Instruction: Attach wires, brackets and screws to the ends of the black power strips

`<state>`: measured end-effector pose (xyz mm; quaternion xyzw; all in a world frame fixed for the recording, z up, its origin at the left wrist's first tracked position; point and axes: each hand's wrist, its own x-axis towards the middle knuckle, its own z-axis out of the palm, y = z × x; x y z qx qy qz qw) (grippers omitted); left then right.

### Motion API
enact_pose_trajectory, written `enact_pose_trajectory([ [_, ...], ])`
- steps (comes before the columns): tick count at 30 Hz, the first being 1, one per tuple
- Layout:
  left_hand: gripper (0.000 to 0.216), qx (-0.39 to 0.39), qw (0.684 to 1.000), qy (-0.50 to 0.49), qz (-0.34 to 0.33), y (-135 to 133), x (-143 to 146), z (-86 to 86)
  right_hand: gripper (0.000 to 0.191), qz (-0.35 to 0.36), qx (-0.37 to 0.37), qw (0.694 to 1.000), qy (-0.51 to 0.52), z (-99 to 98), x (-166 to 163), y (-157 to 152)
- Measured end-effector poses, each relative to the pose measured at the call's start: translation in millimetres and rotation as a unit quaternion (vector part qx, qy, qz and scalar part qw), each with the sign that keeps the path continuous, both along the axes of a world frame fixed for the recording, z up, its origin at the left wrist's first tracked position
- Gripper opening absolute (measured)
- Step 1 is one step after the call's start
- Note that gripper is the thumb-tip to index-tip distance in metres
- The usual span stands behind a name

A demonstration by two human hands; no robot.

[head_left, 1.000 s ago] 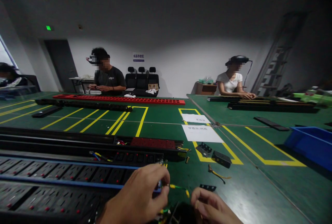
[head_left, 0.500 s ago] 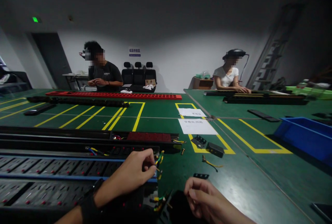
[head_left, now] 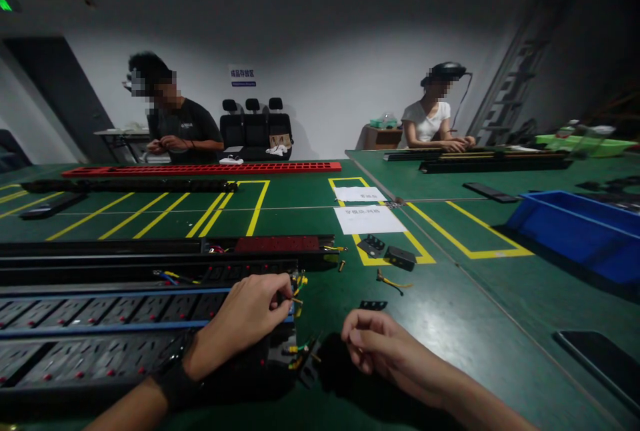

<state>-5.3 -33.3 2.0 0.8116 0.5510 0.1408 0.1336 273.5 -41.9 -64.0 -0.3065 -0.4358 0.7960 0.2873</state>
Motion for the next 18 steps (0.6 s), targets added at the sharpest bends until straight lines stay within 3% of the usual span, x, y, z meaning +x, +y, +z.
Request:
enact_pose_trajectory([
  [18,0.01,0.042,0.997,0.059,-0.023,2.4,-1.8,-8.9,0.04,0.008,-0.001,1.0,-0.006,-0.6,1.6,2.0],
])
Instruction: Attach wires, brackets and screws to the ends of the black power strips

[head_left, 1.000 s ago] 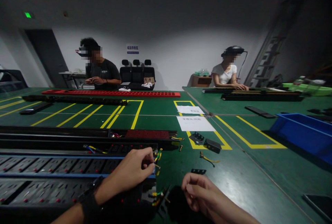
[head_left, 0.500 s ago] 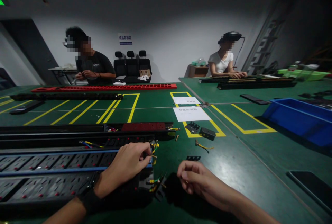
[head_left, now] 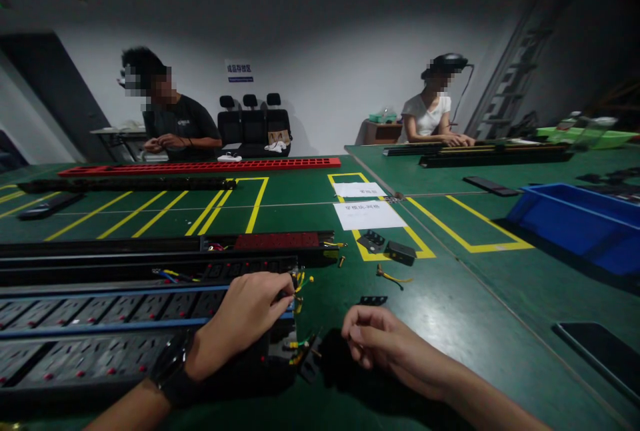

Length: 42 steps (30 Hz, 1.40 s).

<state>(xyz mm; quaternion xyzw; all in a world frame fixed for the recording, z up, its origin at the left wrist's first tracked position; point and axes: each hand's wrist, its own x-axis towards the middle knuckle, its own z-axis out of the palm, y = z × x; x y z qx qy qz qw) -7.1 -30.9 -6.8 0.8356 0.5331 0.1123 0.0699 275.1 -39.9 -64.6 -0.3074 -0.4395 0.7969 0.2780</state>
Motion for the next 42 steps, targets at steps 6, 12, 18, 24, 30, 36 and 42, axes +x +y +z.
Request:
enact_pose_trajectory([
  [6,0.007,-0.018,1.0,-0.006,0.003,0.2,1.1,-0.3,0.038,0.0,0.009,1.0,-0.002,-2.5,0.0,1.0],
  [12,0.008,0.0,1.0,0.0,0.006,0.0,2.2,-4.9,0.038,0.003,0.02,1.0,-0.007,-3.0,0.8,0.5],
  [18,0.015,-0.003,0.999,0.033,0.008,-1.9,4.8,-4.7,0.037,0.007,0.029,0.999,-0.014,-2.1,0.9,0.3],
  [24,0.025,0.014,0.999,0.015,-0.038,-1.4,4.3,-11.1,0.039,0.011,0.036,0.999,-0.015,-2.0,1.0,0.1],
  [30,0.02,0.043,0.999,-0.014,-0.03,-3.6,4.2,-8.5,0.04,0.013,0.041,0.999,-0.023,-2.3,1.7,0.5],
  [36,0.022,-0.006,0.995,-0.086,-0.059,-1.4,2.8,-6.1,0.036,0.016,0.047,0.999,-0.024,-1.8,2.5,-0.1],
  [42,0.023,-0.034,0.99,-0.135,-0.035,2.4,0.5,-9.9,0.038,0.013,0.049,0.998,-0.026,-1.7,1.8,-0.5],
])
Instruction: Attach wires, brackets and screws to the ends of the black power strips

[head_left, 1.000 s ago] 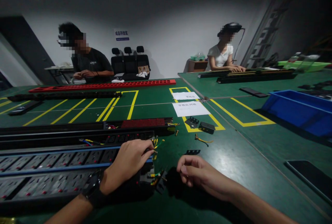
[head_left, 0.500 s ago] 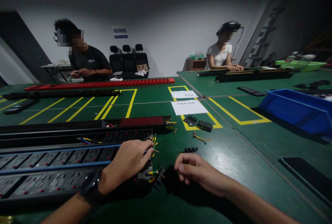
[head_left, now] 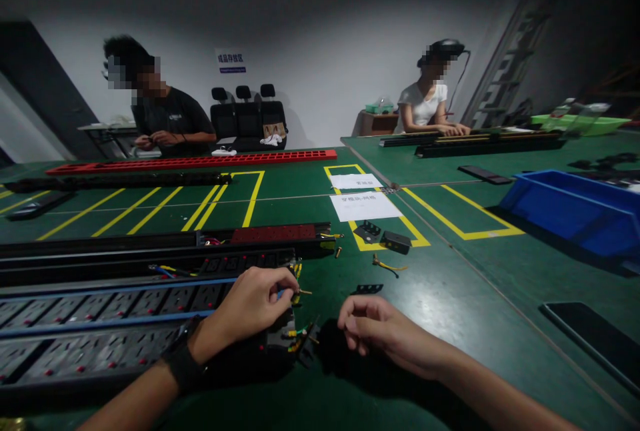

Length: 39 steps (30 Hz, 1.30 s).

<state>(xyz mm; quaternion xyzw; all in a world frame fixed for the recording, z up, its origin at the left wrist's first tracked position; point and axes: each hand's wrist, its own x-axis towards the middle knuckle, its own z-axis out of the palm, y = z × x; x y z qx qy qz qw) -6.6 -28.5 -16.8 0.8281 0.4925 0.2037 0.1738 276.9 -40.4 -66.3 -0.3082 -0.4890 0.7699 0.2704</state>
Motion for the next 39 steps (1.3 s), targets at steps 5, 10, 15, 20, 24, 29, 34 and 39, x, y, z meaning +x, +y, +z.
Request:
enact_pose_trajectory([
  [5,0.023,0.006,1.0,-0.009,0.0,-0.1,-0.5,-3.1,0.042,0.0,0.0,1.0,-0.011,4.0,-0.3,-2.7],
  [10,0.022,0.005,1.0,-0.013,-0.002,-2.1,0.6,-4.1,0.044,0.009,0.009,0.999,-0.031,8.1,-0.5,-7.0],
  [15,0.021,0.01,1.0,-0.009,0.002,-4.1,1.7,-2.3,0.048,-0.015,0.036,0.998,-0.049,2.8,-0.1,-9.6],
  [20,0.021,0.023,1.0,-0.005,-0.008,-5.1,1.8,-3.1,0.044,-0.122,0.255,0.942,-0.179,-7.2,18.2,-0.1],
  [24,0.023,0.027,1.0,-0.006,-0.007,-5.4,1.6,-4.2,0.042,-0.205,0.444,0.803,-0.341,-16.6,37.6,13.4],
  [29,0.023,0.031,0.999,-0.008,-0.006,-6.0,2.0,-3.4,0.03,-0.181,0.514,0.728,-0.417,-32.1,42.8,20.0],
  [34,0.023,0.024,1.0,-0.012,-0.003,-6.6,2.8,-1.9,0.021,-0.113,0.539,0.725,-0.414,-25.3,33.7,15.2],
  [39,0.024,0.022,1.0,-0.008,-0.002,-5.2,2.3,-3.9,0.013,-0.082,0.563,0.737,-0.366,-8.7,26.6,10.5],
])
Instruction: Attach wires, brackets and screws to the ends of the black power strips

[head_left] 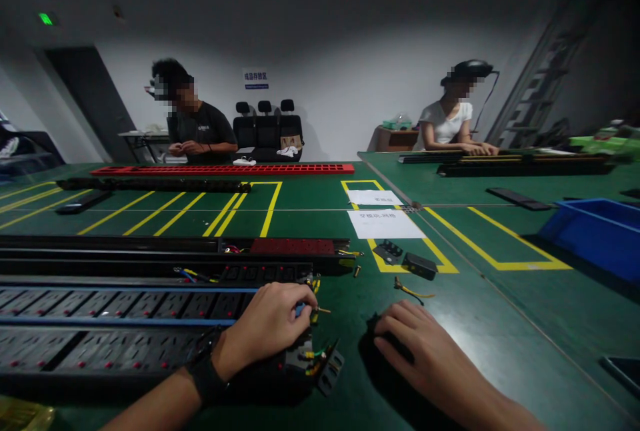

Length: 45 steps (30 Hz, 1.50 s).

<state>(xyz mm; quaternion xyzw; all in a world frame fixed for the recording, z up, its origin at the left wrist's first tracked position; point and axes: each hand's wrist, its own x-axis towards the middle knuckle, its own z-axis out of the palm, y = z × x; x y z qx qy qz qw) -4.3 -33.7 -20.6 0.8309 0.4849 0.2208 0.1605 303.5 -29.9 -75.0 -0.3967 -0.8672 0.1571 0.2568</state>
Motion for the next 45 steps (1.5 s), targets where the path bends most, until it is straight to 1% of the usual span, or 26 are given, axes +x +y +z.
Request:
enact_pose_trajectory([
  [3,0.024,0.0,1.0,0.001,-0.002,1.3,-0.9,-0.9,0.012,0.007,0.002,1.0,0.0,2.5,-1.3,-0.4],
  [5,0.023,-0.004,1.0,0.006,-0.007,2.1,-1.5,-0.7,0.01,-0.004,0.002,1.0,0.008,2.0,-1.3,-0.2],
  [10,0.025,-0.006,1.0,0.004,-0.01,3.2,-2.1,1.0,0.013,-0.077,0.011,0.994,0.07,3.2,0.8,0.3],
  [13,0.025,-0.005,1.0,0.009,-0.01,3.6,-1.9,2.1,0.011,-0.112,0.004,0.989,0.099,6.4,2.8,1.3],
  [17,0.025,-0.008,1.0,0.014,-0.01,3.9,-1.7,2.5,0.008,-0.126,-0.015,0.989,0.079,6.5,3.8,3.4],
  [20,0.024,-0.008,1.0,0.012,-0.008,3.7,-2.1,1.9,0.015,-0.117,-0.03,0.992,0.046,3.0,2.9,4.7],
  [23,0.023,-0.01,1.0,0.011,-0.01,3.6,-2.7,0.9,0.02,-0.101,-0.038,0.993,0.042,0.8,2.3,5.3],
  [25,0.023,-0.011,1.0,0.011,-0.012,3.7,-3.1,0.2,0.021,-0.094,-0.045,0.994,0.033,1.3,2.6,5.0],
  [30,0.024,-0.019,1.0,0.012,-0.01,4.5,-3.4,0.3,0.026,-0.067,-0.061,0.996,-0.026,5.1,2.9,2.1],
  [40,0.025,-0.016,1.0,0.006,-0.01,3.6,-2.9,1.0,0.018,0.005,-0.034,0.999,-0.036,10.6,0.1,-1.7],
  [45,0.024,-0.011,1.0,0.0,-0.014,4.5,-3.5,-0.8,0.019,0.031,0.024,0.997,-0.07,4.3,0.7,-2.9],
])
